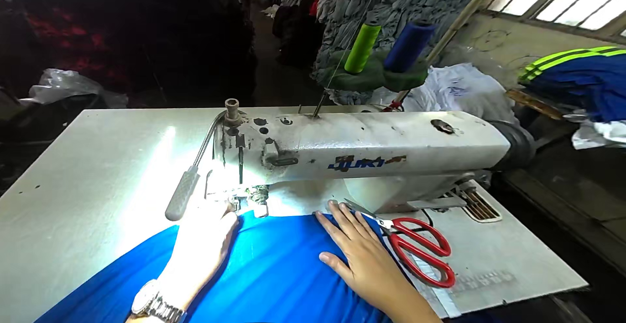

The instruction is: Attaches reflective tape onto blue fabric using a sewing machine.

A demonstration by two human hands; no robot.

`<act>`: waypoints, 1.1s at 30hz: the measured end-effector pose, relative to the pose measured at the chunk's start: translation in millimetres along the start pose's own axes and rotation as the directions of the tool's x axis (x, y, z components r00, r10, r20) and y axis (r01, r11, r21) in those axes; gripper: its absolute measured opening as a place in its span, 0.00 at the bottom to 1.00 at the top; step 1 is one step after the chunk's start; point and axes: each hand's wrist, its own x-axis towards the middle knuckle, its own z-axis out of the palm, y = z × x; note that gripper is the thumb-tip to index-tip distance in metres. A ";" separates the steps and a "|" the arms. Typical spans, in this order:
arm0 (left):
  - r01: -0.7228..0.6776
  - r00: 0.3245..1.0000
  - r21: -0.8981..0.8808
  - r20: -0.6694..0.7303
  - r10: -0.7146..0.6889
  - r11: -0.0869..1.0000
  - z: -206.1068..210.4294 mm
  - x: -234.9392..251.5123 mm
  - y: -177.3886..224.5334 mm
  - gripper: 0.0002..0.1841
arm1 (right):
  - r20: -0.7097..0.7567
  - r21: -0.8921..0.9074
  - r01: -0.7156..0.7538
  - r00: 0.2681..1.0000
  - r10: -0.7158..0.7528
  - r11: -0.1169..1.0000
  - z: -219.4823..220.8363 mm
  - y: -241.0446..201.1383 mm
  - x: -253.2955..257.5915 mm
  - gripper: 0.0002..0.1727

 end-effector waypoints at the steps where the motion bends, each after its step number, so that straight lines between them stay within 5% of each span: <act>1: 0.056 0.998 -0.001 0.024 -0.056 0.998 0.4 1.3 -3.2 0.13 | 0.001 -0.002 -0.001 1.000 0.001 1.000 -0.1 -0.2 0.1 0.44; 6: 0.368 0.926 0.076 0.056 -0.372 0.927 9.6 18.3 -37.2 0.12 | -0.008 -0.009 0.000 1.000 0.000 1.000 0.8 0.6 0.9 0.45; 7: 0.435 0.890 0.109 0.103 -0.445 0.894 4.2 19.4 -38.8 0.12 | -0.012 -0.009 0.002 1.000 -0.003 1.000 1.1 0.9 0.6 0.45; 9: 0.579 0.712 0.182 0.363 -0.602 0.795 -23.1 10.5 -30.3 0.23 | -0.008 -0.006 0.003 1.000 -0.003 1.000 1.0 1.1 -0.2 0.45; 10: 0.597 0.710 0.122 0.380 -0.593 0.793 -32.5 4.6 -25.7 0.26 | -0.007 -0.005 0.004 1.000 -0.004 1.000 0.9 1.3 0.0 0.45; 12: 0.438 0.885 -0.010 0.178 -0.429 0.899 -30.9 -2.9 -19.2 0.24 | -0.003 -0.004 0.007 1.000 -0.007 1.000 -0.3 1.7 0.3 0.44; 14: 0.262 0.955 -0.066 0.162 -0.249 0.963 -35.4 -21.5 -11.8 0.24 | -0.001 -0.005 0.010 1.000 -0.010 1.000 -1.6 2.0 0.9 0.44; 17: 0.230 0.926 -0.043 0.316 -0.205 0.972 -35.6 -53.9 -8.2 0.31 | -0.011 0.005 0.024 1.000 -0.024 1.000 -0.2 3.5 0.9 0.45; 27: 0.247 0.922 0.011 0.304 -0.239 0.969 -25.7 -47.7 -20.7 0.34 | 0.127 0.025 -0.032 0.992 0.029 0.999 -9.8 0.4 16.8 0.44; 31: 0.198 0.971 -0.190 0.174 -0.165 0.962 -59.9 -63.4 21.3 0.28 | -0.241 0.308 0.083 0.970 -0.006 0.948 -27.6 -4.0 -13.0 0.25; 33: 0.224 0.941 -0.404 0.328 -0.088 0.887 -98.4 -77.2 62.5 0.20 | -0.201 0.416 0.061 0.979 0.026 0.907 -61.2 -12.5 -49.8 0.18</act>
